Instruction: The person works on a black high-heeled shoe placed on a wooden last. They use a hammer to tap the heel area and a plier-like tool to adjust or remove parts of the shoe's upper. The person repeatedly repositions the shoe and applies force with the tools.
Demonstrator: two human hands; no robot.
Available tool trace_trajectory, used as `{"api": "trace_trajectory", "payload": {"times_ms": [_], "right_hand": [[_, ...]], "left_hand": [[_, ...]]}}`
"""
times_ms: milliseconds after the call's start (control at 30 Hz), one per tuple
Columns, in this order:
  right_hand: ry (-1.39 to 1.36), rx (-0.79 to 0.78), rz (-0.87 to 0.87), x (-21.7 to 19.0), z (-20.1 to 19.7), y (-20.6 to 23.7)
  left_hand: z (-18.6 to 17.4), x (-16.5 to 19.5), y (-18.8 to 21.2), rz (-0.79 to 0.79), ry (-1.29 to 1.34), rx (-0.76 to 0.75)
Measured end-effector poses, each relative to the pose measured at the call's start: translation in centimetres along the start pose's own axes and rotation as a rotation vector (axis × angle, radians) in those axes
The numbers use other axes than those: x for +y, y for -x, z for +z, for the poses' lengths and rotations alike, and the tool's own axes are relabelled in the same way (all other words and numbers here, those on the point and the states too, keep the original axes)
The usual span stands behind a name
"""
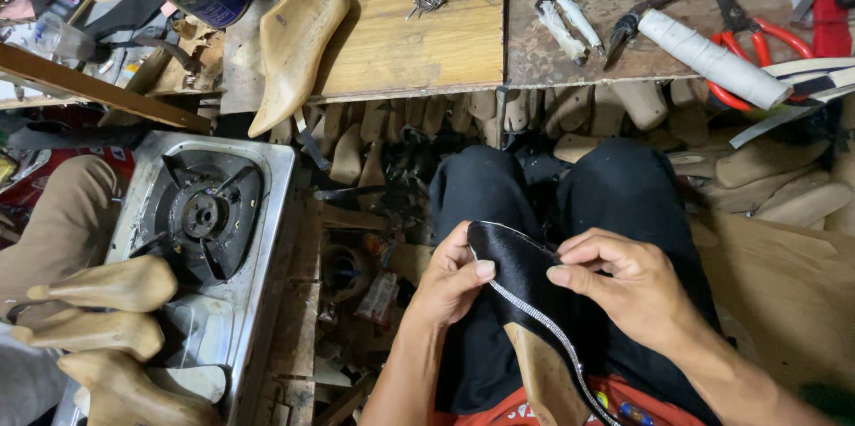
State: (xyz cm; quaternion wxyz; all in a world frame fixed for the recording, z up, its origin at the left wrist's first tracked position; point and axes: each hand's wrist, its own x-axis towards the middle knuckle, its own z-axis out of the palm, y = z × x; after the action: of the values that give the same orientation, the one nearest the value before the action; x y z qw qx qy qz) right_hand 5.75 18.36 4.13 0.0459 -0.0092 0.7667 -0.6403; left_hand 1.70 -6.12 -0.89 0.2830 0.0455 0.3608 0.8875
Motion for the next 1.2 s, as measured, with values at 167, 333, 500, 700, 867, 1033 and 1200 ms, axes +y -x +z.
{"api": "trace_trajectory", "payload": {"times_ms": [167,333,500,700,867,1033,1200], "right_hand": [[-0.009,-0.011,0.095,0.4,-0.3,-0.1],[-0.14,-0.052,-0.01,1.5,-0.2,-0.3],[-0.257,-0.076,0.15,4.9,-0.6,-0.5],[-0.579,-0.09,0.256,10.4,-1.1,-1.5],[-0.742,-0.165,0.286,12.6,-1.6,-1.7],[-0.704,-0.184,0.245,12.4,-1.4,-1.5],[-0.689,-0.245,0.171,10.9,-1.0,-1.3]], "left_hand": [[0.1,0.1,0.0,-0.001,0.056,-0.032],[0.1,-0.1,0.2,0.058,-0.005,-0.058],[0.0,-1.0,0.0,0.058,0.021,-0.035],[0.1,-2.7,-0.9,0.043,-0.067,0.075],[0.3,-2.7,-1.2,-0.002,-0.192,0.13],[1.1,-1.7,-0.8,0.023,-0.236,0.114],[1.7,-0.8,-0.2,0.054,-0.262,0.115]]}}
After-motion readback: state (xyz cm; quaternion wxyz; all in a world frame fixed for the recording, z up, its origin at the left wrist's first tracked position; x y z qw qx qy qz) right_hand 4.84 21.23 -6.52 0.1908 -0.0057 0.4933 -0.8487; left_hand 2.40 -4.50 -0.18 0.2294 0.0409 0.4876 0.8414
